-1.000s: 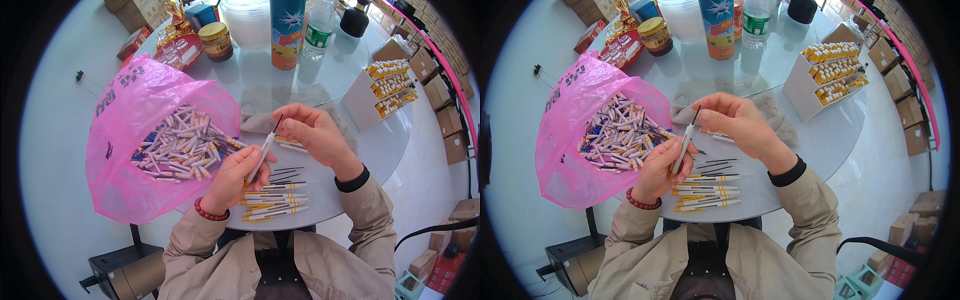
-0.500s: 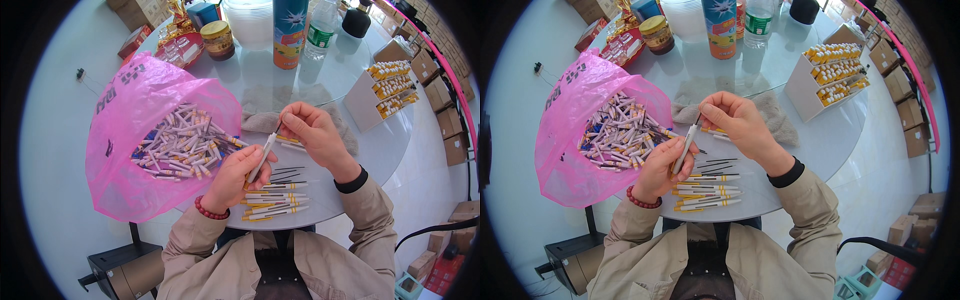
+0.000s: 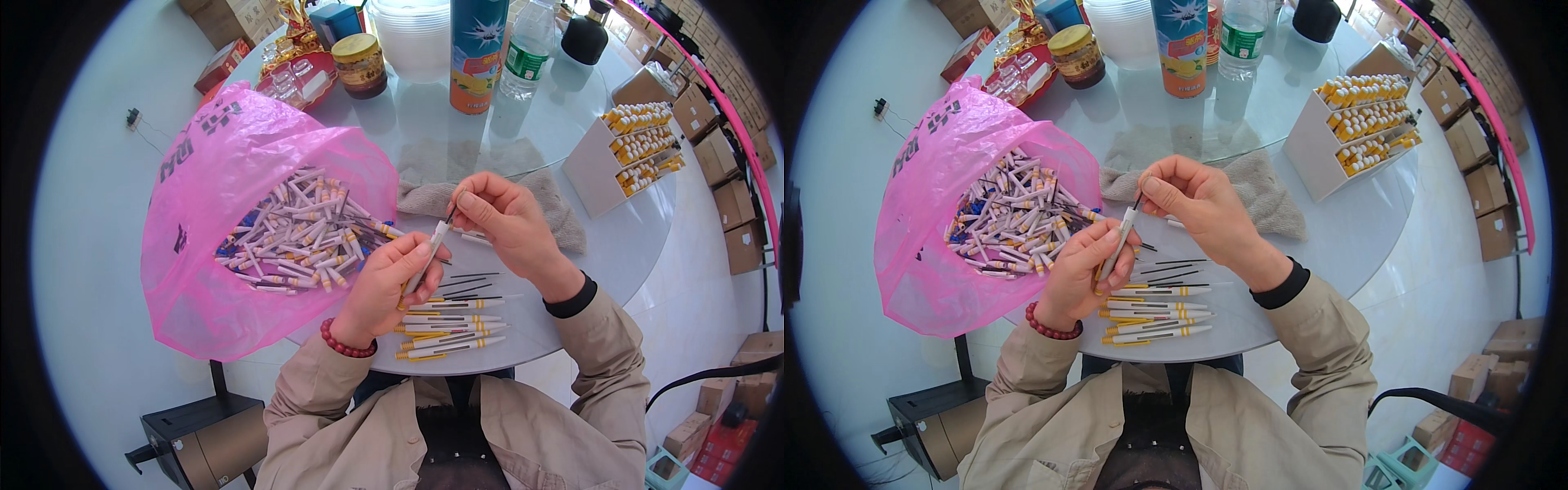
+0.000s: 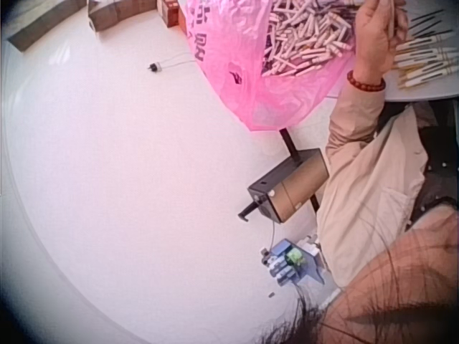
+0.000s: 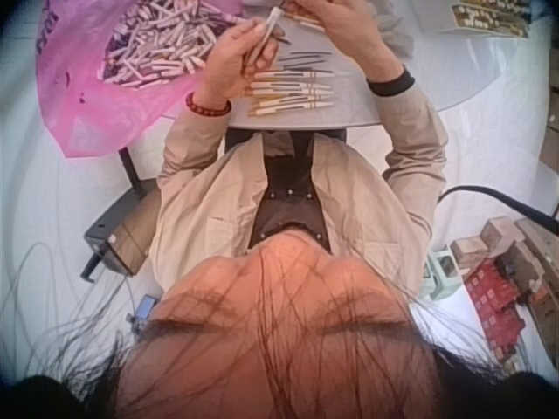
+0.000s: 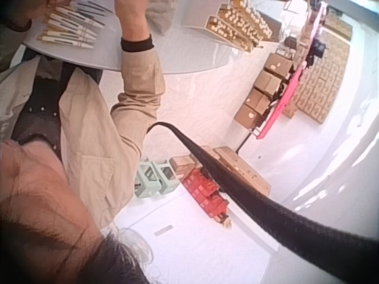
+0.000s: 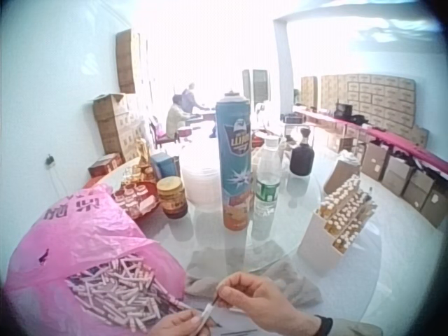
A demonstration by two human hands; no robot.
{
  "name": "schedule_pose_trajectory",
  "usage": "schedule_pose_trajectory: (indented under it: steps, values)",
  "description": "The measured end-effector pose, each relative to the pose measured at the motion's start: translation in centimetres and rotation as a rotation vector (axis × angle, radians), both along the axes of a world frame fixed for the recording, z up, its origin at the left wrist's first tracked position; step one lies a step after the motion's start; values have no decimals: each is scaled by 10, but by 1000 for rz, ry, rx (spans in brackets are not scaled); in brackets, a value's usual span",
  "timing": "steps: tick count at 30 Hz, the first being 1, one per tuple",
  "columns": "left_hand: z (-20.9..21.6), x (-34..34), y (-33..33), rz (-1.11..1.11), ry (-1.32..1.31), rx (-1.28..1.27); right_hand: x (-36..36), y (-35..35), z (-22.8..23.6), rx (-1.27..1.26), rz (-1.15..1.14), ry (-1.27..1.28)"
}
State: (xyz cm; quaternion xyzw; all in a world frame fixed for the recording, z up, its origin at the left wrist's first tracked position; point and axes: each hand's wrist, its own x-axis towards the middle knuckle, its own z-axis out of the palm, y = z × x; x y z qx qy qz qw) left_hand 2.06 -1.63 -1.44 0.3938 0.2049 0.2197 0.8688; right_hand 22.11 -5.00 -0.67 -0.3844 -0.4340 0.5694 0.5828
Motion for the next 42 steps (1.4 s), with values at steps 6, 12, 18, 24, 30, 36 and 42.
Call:
schedule_pose_trajectory:
  steps: [6,12,18,24,30,36,42]
  values:
    - [0,0,1,13,-3,14,-3,0,-1,1,-16,-12]
    - [0,2,-1,62,28,4,-6,0,-3,-7,-22,-14]
    - [2,0,2,18,-34,-30,-8,0,-2,-11,-35,-30]
    - [4,4,0,82,-24,-7,0,-2,10,-28,-93,-158]
    - [5,1,3,285,-105,115,24,-3,24,83,-126,-610]
    - [4,-1,5,282,-102,117,15,-4,15,70,-36,-621]
    - [6,-4,6,421,-182,135,4,0,-1,381,-16,-952]
